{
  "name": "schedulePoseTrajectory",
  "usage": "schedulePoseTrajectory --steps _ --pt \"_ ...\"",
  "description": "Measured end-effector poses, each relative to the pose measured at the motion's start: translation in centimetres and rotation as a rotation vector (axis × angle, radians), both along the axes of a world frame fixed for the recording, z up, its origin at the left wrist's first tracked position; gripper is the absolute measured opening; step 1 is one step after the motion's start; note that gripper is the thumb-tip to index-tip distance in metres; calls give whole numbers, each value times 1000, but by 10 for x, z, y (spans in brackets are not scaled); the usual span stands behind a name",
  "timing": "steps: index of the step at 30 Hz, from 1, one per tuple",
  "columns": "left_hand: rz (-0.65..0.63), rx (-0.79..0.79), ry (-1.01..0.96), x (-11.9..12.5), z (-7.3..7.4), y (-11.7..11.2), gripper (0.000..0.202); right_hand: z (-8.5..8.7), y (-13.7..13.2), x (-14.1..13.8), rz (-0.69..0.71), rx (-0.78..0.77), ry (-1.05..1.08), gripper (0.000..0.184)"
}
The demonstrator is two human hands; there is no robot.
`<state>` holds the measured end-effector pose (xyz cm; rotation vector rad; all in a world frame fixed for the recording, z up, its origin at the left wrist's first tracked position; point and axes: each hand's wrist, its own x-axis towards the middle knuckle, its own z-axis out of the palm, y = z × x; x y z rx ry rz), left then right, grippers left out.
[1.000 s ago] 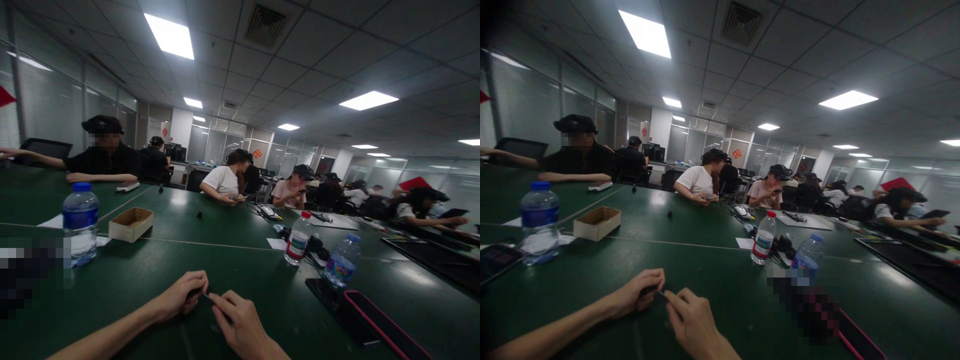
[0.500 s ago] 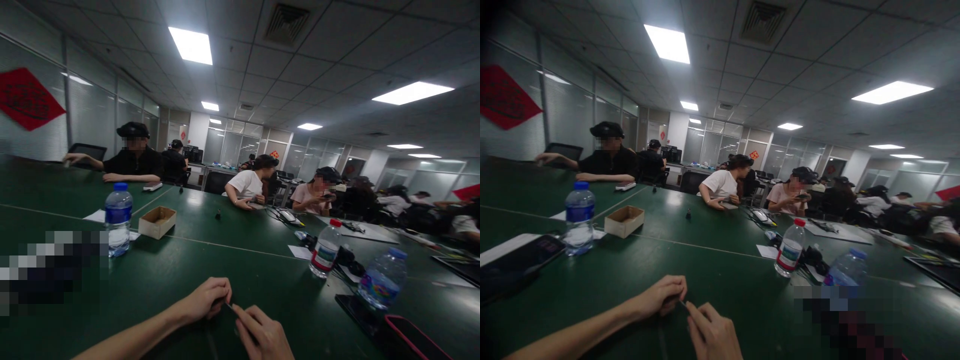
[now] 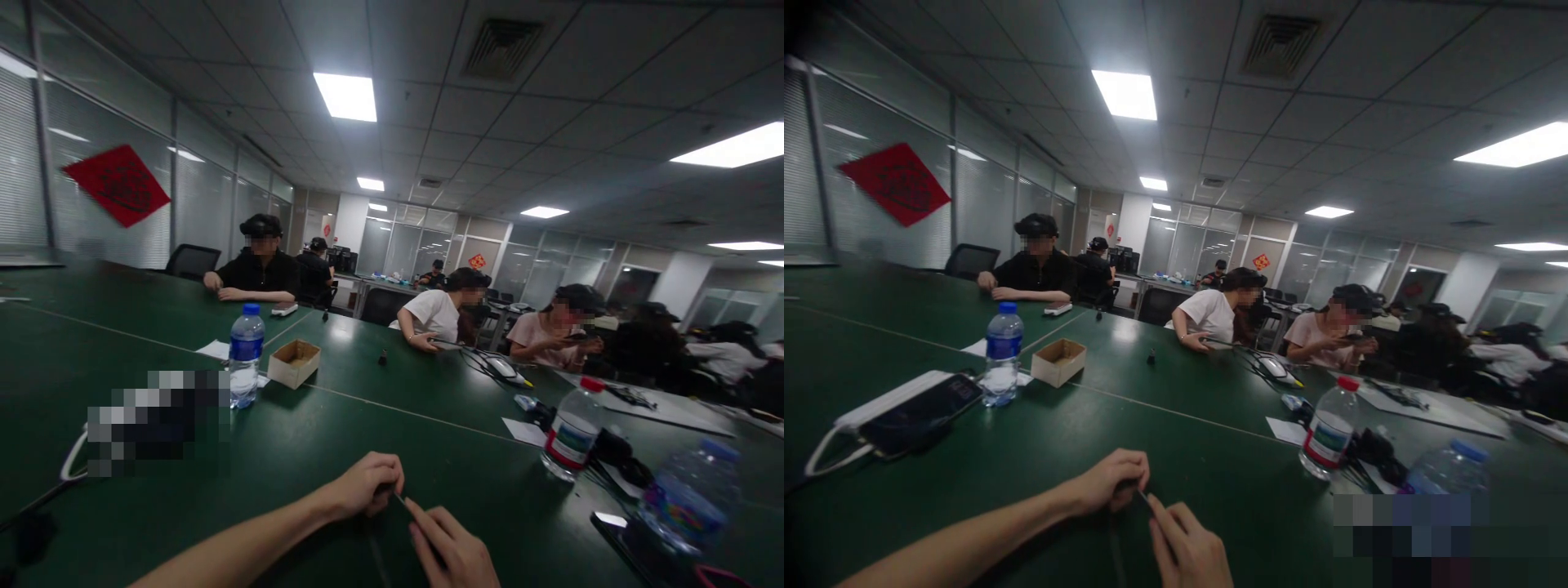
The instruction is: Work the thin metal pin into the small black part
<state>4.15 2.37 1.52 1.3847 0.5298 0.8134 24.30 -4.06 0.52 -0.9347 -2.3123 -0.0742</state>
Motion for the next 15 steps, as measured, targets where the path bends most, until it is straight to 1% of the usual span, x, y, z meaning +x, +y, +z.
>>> schedulePoseTrajectory --steps 3,5,9,11,13,15 --pt "-5 -6 -3 -2 0 0 21 4 -3 -3 -23 -11 7 35" --pt "3 4 40 -3 0 -1 23 6 -5 -4 -49 -8 9 35" --pt "58 52 175 -3 -1 -2 28 5 -6 -5 -112 24 1 33" --pt "97 76 204 -1 -3 -3 28 9 -5 -7 -141 51 -28 31" --pt "131 107 200 0 -6 -3 27 21 -9 -11 -163 104 -39 29" --pt "154 144 196 0 -10 -2 28 43 -23 -15 -169 187 35 29"
